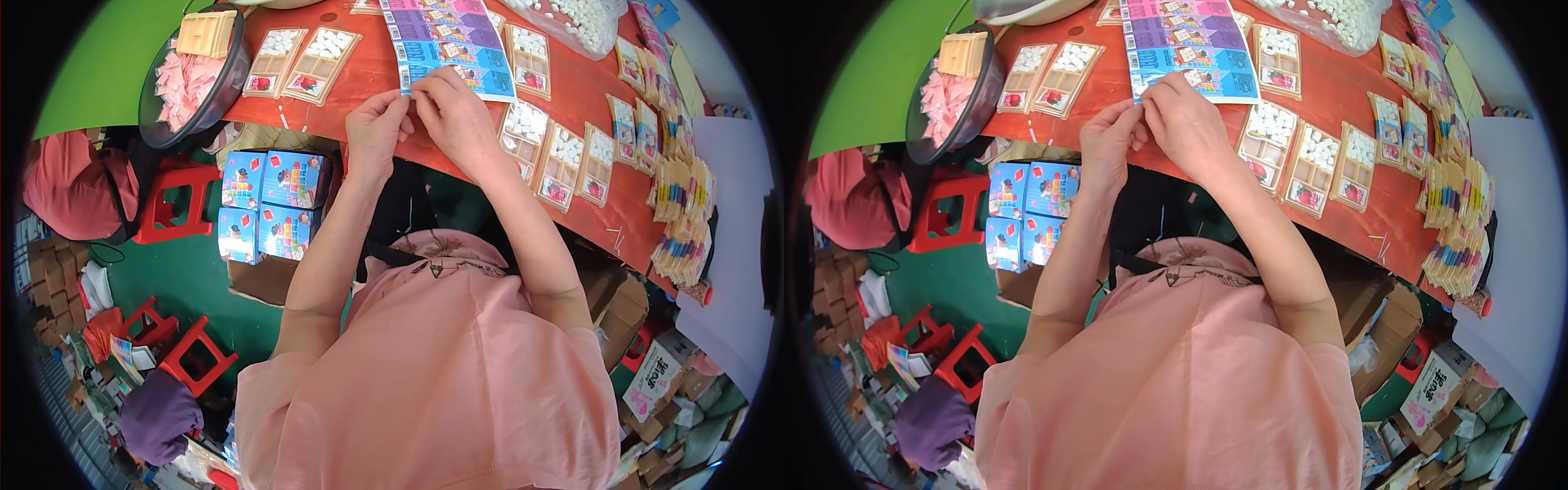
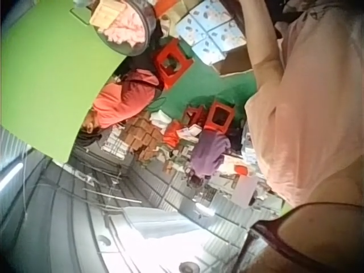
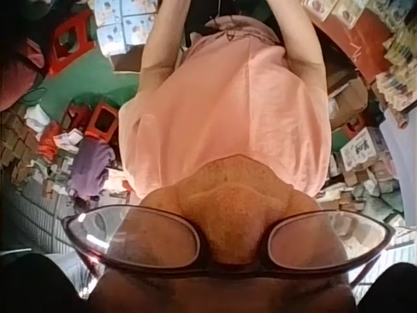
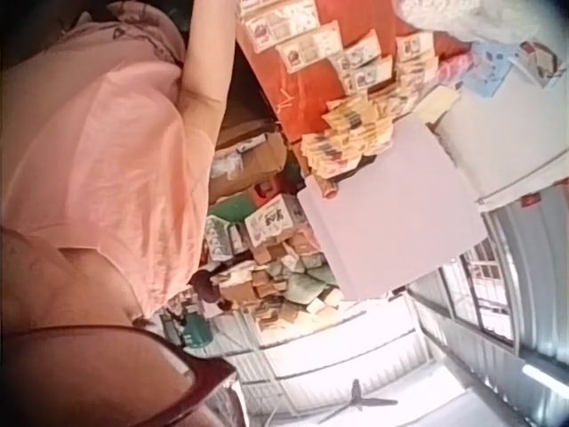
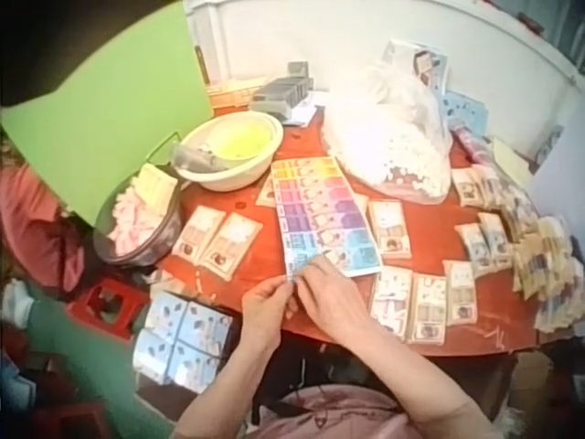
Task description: Peeling stickers from a large sheet and applying them to individual plastic containers filled with white items.
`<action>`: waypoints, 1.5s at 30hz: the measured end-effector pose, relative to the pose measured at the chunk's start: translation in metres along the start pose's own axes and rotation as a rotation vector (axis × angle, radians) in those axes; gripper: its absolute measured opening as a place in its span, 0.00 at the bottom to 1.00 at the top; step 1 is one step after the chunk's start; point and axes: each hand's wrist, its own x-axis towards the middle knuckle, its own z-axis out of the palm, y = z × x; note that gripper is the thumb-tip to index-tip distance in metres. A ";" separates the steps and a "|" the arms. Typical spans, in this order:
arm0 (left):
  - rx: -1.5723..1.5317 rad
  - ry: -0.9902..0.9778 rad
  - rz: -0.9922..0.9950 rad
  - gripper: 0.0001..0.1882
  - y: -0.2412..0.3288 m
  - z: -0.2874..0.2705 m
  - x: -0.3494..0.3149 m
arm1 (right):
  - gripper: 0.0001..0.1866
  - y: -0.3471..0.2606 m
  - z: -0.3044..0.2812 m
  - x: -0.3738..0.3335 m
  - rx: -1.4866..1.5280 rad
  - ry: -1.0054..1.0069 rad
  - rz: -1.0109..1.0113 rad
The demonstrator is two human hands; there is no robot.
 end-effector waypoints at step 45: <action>0.347 0.310 0.032 0.09 0.005 0.024 0.013 | 0.07 0.076 -0.184 -0.011 0.907 0.764 0.357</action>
